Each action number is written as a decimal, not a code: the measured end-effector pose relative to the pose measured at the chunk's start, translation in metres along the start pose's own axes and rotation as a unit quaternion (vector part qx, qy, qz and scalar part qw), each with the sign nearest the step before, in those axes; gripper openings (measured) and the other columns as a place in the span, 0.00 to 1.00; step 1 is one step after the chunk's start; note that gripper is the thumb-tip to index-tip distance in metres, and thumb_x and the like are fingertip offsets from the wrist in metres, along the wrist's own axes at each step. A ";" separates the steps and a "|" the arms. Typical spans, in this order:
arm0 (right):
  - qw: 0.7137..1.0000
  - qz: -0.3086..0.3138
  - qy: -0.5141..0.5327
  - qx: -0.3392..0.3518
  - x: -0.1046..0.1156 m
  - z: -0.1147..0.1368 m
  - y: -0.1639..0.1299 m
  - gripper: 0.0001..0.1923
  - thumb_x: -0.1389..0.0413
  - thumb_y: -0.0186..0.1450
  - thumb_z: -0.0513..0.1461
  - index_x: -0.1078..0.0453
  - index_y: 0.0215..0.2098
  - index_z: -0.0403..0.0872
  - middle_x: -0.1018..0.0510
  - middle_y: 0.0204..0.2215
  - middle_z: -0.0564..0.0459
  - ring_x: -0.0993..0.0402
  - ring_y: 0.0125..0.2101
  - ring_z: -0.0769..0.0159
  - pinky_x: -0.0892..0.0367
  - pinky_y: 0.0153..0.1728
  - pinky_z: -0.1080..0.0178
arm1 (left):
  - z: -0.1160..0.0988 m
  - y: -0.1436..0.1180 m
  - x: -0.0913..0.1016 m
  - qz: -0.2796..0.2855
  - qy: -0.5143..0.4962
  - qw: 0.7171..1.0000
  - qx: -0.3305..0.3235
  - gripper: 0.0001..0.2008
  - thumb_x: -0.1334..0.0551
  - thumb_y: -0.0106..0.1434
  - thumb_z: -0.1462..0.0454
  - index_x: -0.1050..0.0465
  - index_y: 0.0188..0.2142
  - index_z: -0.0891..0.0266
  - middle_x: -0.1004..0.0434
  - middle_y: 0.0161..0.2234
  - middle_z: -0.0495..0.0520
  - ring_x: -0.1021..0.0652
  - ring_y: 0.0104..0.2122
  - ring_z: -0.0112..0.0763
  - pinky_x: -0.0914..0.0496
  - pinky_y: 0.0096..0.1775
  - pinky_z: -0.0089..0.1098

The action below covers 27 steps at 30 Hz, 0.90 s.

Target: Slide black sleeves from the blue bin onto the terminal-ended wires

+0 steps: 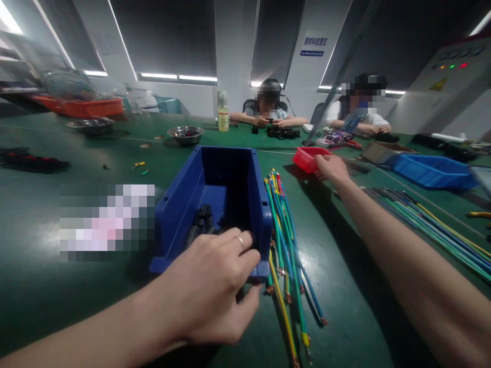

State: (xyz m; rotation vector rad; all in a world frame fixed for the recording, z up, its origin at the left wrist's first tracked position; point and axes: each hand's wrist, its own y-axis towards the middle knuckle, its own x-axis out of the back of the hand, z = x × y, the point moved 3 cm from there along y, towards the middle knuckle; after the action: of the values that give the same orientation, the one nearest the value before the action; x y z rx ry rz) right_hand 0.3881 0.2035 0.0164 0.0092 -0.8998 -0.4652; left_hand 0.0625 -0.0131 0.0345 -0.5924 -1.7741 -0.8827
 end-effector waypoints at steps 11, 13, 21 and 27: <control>0.942 -0.085 0.019 0.323 0.057 0.104 -0.107 0.19 0.49 0.69 0.47 0.37 0.22 0.49 0.32 0.19 0.54 0.38 0.21 0.70 0.46 0.25 0.63 | -0.002 0.001 0.000 -0.047 0.026 0.998 -0.017 0.05 0.39 0.60 0.65 0.34 0.28 0.60 0.32 0.29 0.50 0.30 0.28 0.33 0.38 0.26 0.33; 0.919 -0.098 0.010 0.383 0.056 0.128 -0.133 0.17 0.47 0.69 0.47 0.34 0.25 0.49 0.34 0.17 0.57 0.43 0.19 0.72 0.49 0.23 0.64 | -0.003 0.001 -0.001 -0.047 0.034 0.998 -0.019 0.06 0.39 0.60 0.64 0.34 0.28 0.60 0.32 0.29 0.50 0.30 0.28 0.33 0.37 0.25 0.33; 0.829 -0.070 -0.127 0.540 0.023 0.170 -0.161 0.13 0.46 0.71 0.47 0.31 0.34 0.47 0.27 0.27 0.53 0.38 0.23 0.70 0.52 0.24 0.65 | -0.006 0.002 -0.001 -0.044 0.071 0.996 -0.026 0.04 0.39 0.58 0.64 0.33 0.28 0.61 0.31 0.28 0.51 0.28 0.28 0.35 0.33 0.25 0.33; 0.757 -0.084 -0.215 0.612 0.006 0.180 -0.151 0.15 0.55 0.74 0.40 0.29 0.39 0.44 0.25 0.32 0.47 0.34 0.27 0.66 0.52 0.25 0.62 | -0.005 0.002 -0.001 -0.036 0.072 0.996 -0.029 0.05 0.39 0.59 0.63 0.32 0.29 0.61 0.30 0.29 0.52 0.28 0.29 0.35 0.32 0.26 0.32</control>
State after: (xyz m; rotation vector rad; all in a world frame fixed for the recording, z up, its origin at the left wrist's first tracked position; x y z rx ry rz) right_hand 0.1971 0.0978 0.1039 1.2476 -1.5403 0.0489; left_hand 0.0675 -0.0161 0.0353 -0.4927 -1.6517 -1.0046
